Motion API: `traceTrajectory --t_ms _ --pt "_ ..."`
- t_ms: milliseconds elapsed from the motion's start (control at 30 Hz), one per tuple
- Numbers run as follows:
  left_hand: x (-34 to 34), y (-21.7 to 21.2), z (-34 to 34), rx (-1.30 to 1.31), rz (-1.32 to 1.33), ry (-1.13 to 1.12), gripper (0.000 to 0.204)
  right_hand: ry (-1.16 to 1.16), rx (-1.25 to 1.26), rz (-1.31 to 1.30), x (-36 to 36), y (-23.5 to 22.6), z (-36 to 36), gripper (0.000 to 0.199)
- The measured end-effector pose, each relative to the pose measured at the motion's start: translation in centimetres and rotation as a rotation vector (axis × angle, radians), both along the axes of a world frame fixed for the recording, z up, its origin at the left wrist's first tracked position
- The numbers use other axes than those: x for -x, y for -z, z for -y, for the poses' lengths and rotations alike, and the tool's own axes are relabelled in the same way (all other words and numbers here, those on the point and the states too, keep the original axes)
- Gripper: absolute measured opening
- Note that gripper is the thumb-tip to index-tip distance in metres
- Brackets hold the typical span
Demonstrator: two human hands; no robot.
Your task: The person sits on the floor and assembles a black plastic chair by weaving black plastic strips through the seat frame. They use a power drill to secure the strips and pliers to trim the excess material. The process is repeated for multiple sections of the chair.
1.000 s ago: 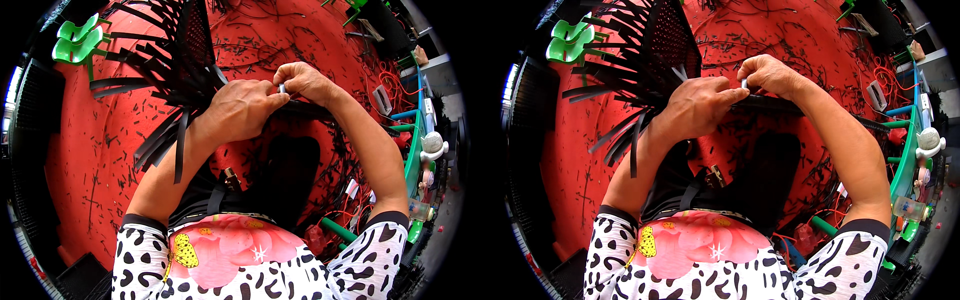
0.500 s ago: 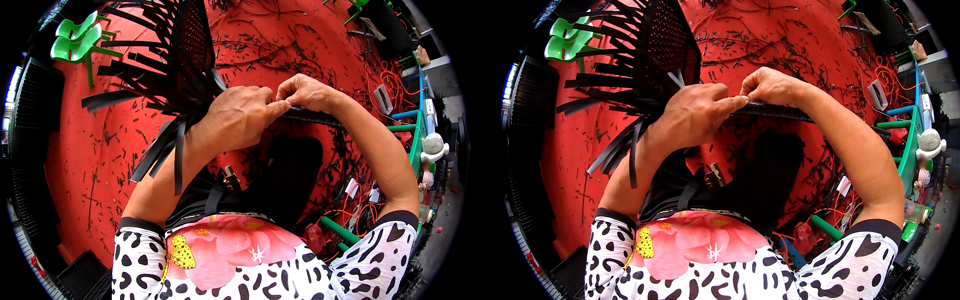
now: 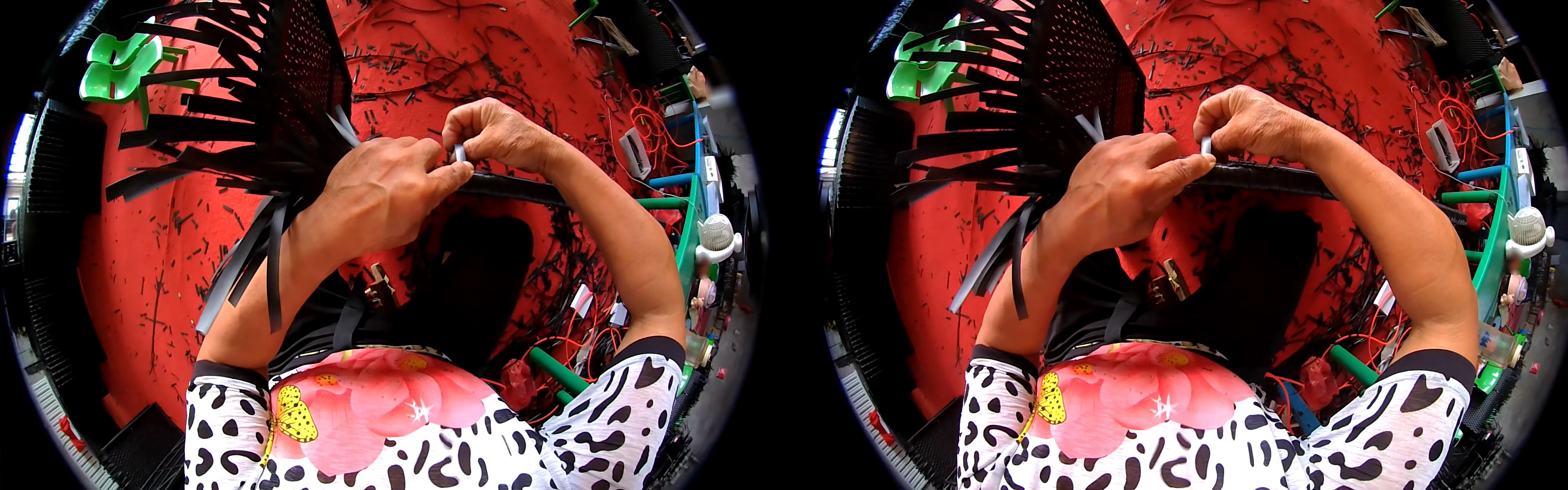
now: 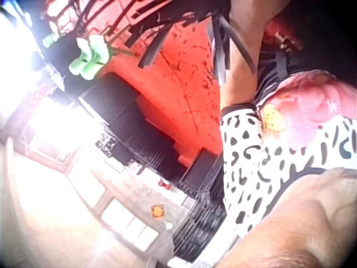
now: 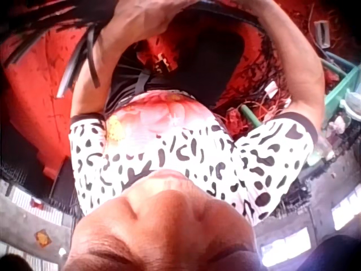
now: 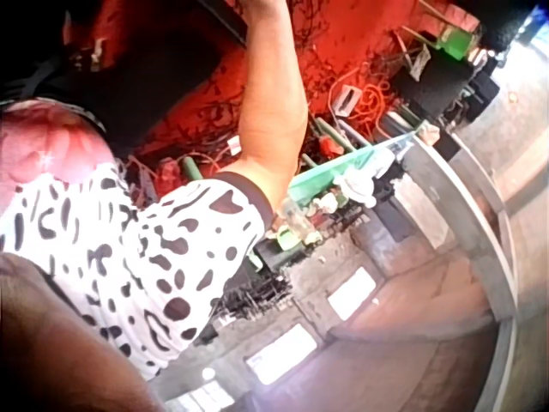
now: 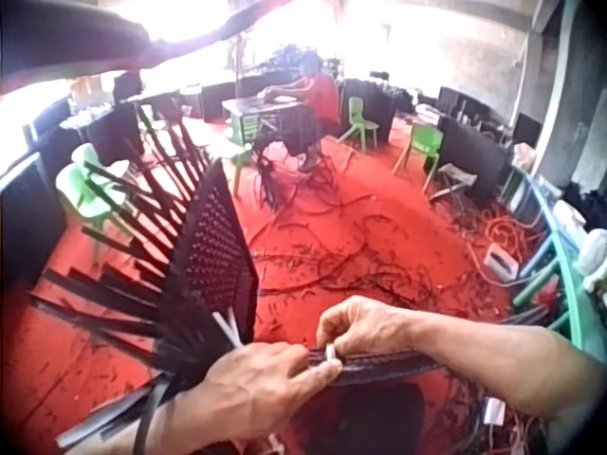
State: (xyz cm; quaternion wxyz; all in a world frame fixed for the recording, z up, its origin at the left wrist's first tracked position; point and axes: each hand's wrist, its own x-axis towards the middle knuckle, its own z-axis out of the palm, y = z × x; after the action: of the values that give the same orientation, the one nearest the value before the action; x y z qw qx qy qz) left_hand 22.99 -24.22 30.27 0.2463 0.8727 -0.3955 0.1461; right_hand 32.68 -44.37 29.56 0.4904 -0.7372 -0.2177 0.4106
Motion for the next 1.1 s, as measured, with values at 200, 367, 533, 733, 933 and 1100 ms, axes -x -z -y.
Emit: traceTrajectory --t_ms 200,367,533,733,933,1100 --pt "0.1 0.2 0.0 0.010 0.015 0.018 0.035 0.095 -0.143 -0.128 0.8 0.5 -0.1 0.012" --pt "0.3 0.5 0.0 0.002 0.019 0.004 0.036 -0.009 -0.113 -0.179 0.2 0.8 0.6 0.010" --pt "0.4 0.2 0.0 -0.016 0.010 -0.004 0.038 -0.226 0.063 0.006 -0.3 -0.2 1.2 0.011" --pt "0.5 0.7 0.1 0.043 0.025 0.013 0.035 -0.352 0.059 -0.069 -1.4 0.4 0.3 0.015" --pt "0.3 0.8 0.2 0.064 0.030 0.035 0.034 -0.153 -0.175 -0.298 -0.9 2.4 0.3 0.017" --pt "-0.2 0.7 0.2 0.092 0.040 0.041 0.034 -0.205 -0.201 -0.296 -1.3 2.6 0.1 0.020"
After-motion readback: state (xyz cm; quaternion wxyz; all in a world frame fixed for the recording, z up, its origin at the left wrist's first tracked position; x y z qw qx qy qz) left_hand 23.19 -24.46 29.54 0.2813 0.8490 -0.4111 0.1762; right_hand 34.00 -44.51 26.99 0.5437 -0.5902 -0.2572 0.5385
